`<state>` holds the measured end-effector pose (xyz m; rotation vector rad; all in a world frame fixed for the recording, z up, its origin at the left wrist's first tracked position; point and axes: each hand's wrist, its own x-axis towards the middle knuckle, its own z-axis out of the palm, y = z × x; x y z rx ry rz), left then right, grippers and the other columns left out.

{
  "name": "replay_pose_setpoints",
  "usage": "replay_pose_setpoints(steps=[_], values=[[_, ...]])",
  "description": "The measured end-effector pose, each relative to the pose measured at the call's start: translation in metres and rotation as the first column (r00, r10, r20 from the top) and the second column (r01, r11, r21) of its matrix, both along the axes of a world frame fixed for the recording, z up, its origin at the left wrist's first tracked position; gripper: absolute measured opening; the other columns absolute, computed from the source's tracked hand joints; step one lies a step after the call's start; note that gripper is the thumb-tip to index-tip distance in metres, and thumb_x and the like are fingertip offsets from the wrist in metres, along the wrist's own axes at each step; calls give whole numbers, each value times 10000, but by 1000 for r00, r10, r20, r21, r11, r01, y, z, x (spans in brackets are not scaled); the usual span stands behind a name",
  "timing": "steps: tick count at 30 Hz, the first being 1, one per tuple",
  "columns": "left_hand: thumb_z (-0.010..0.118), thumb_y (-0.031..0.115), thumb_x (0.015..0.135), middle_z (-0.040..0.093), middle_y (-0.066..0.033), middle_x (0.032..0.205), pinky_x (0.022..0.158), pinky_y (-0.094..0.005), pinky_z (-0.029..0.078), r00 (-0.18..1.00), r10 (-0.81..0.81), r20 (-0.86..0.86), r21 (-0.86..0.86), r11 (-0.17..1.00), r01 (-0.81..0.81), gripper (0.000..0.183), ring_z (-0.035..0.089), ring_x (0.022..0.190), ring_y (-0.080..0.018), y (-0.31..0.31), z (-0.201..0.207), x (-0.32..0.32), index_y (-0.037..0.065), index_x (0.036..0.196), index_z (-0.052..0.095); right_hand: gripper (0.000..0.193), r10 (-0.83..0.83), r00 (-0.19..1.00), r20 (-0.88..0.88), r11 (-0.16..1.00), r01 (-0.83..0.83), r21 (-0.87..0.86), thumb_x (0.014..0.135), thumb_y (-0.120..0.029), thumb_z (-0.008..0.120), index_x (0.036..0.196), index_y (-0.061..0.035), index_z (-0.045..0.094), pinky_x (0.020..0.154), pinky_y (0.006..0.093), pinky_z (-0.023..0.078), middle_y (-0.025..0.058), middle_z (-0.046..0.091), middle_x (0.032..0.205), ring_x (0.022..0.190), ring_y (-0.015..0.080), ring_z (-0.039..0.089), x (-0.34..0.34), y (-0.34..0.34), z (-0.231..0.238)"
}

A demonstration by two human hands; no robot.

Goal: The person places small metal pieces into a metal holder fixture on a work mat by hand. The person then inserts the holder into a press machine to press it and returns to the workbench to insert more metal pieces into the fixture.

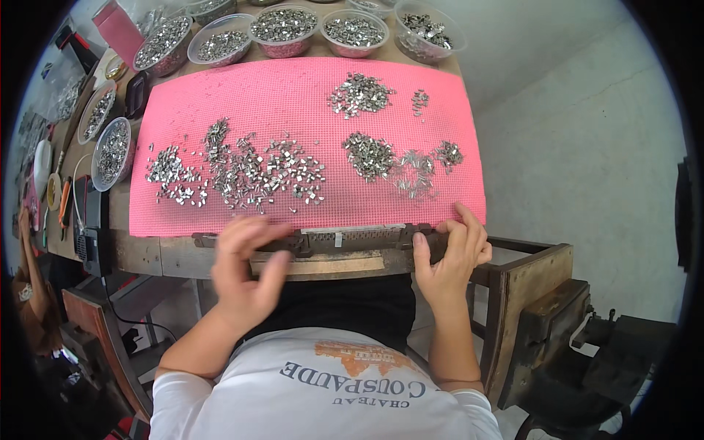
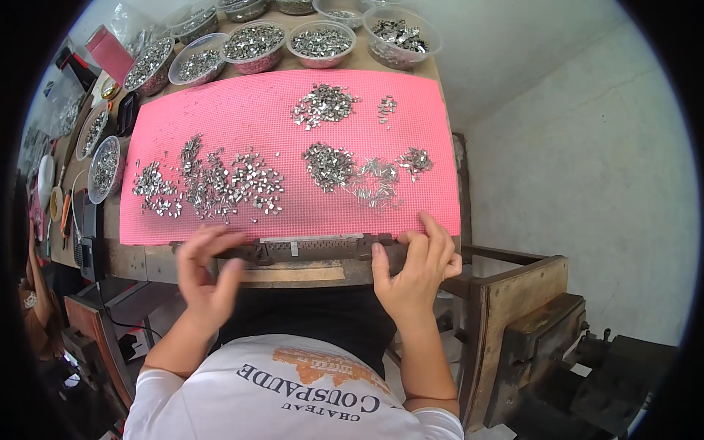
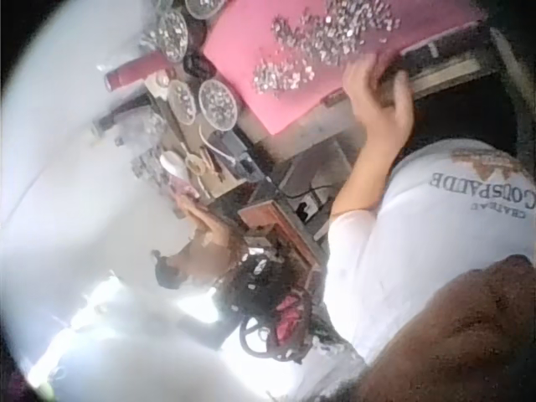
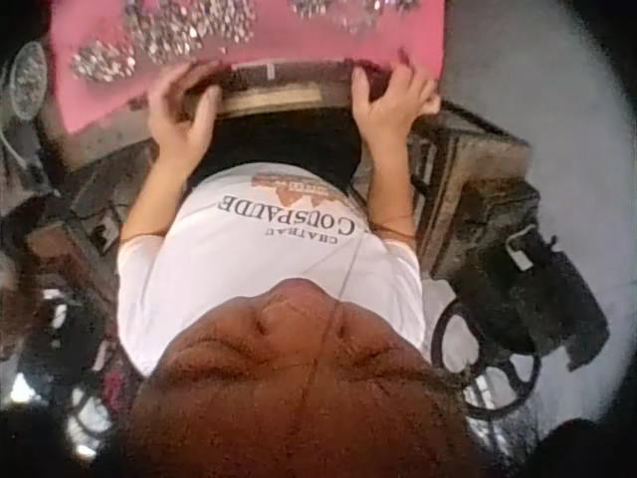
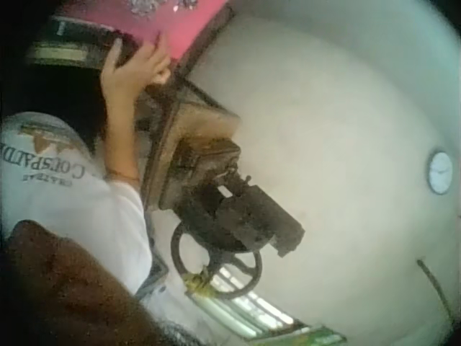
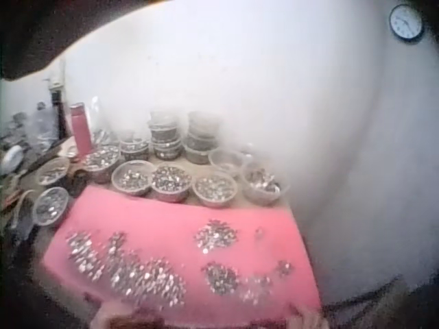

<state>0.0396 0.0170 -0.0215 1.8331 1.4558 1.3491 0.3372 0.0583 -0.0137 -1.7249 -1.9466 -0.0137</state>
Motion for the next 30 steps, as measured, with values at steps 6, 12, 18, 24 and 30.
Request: replay_pose_setpoints(steps=[6,12,18,24,30], values=[[842,28,754,771,-76,1036,964,-440,504,960,-111,-257,41,991,126,617,694,990,-273,37,20,47,56,1332,629,298,274,952,-138,962,-270,48,821,-127,759,1114,-117,710,1001,432,295,44,701,1211,1196,282,584,-15,0,7],[837,-21,730,737,-57,875,730,-361,527,917,-189,-351,130,960,248,622,683,777,-252,49,17,49,48,1326,674,352,337,928,-158,941,-339,16,780,-105,778,1130,-130,754,974,437,303,1,713,1184,1169,253,595,-25,6,3],[713,-14,735,724,-38,861,734,-345,552,903,-125,-411,264,932,249,608,684,754,-196,53,12,47,66,1337,703,221,321,926,-199,947,-317,53,808,-125,791,1028,-132,787,972,429,288,-19,736,1090,1099,235,625,-26,13,1],[733,-42,785,747,-63,902,807,-373,608,923,-127,-364,234,947,222,562,703,758,-207,56,10,47,38,1339,683,154,312,912,-267,948,-315,34,825,-135,809,979,-125,795,982,388,324,0,761,1013,1075,247,645,-24,17,3],[769,-65,841,771,-102,1001,871,-394,628,960,-144,-239,162,969,186,513,740,790,-235,56,19,46,4,1337,656,192,354,833,-426,926,-377,32,786,-150,848,966,-133,782,956,386,318,-17,754,984,1047,236,662,-25,27,18]])
